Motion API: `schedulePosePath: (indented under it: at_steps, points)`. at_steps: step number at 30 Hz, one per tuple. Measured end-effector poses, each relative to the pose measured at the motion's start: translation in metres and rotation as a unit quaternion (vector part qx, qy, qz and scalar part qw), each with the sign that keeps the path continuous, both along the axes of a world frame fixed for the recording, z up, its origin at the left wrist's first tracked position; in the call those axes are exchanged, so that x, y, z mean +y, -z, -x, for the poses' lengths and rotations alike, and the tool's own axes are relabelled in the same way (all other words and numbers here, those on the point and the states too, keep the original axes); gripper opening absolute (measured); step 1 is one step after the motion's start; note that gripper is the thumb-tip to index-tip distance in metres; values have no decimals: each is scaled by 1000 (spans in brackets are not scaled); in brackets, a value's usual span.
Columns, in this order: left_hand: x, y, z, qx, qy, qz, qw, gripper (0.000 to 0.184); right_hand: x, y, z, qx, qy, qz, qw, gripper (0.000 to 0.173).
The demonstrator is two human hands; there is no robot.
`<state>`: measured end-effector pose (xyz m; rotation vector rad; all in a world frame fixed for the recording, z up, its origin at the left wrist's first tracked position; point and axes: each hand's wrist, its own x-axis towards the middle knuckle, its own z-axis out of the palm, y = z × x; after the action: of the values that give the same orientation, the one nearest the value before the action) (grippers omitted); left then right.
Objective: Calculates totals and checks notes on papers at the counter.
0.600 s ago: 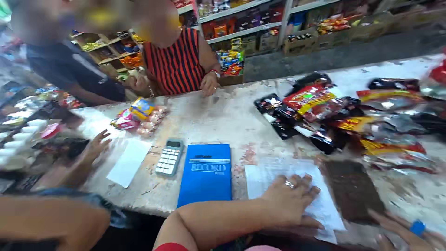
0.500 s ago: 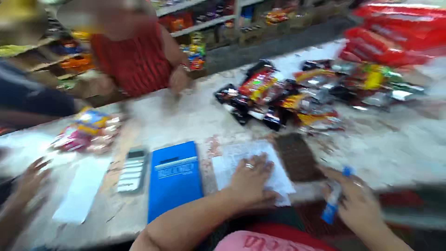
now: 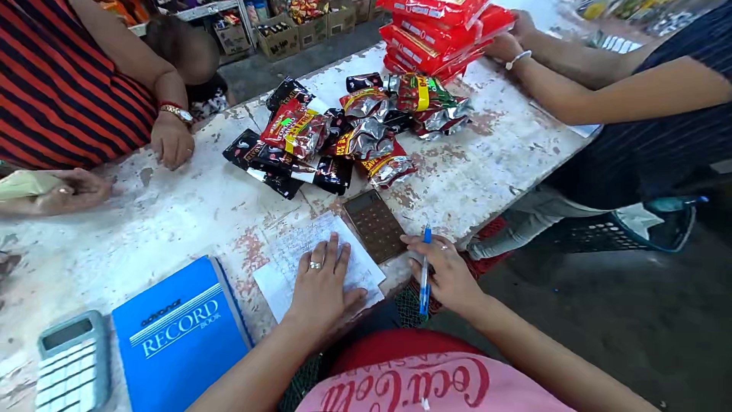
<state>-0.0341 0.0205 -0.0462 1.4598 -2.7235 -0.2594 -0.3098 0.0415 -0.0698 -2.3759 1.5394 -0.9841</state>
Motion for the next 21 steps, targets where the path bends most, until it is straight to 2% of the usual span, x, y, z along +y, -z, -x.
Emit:
schedulePosePath:
  at_steps: [5, 21]
  points:
    - [-1, -5, 0, -17, 0, -35, 999, 86, -1, 4, 0, 2, 0, 9, 1000, 28]
    - [1, -2, 2, -15, -2, -3, 1000, 87, -1, 6, 0, 15, 14, 31, 999, 26]
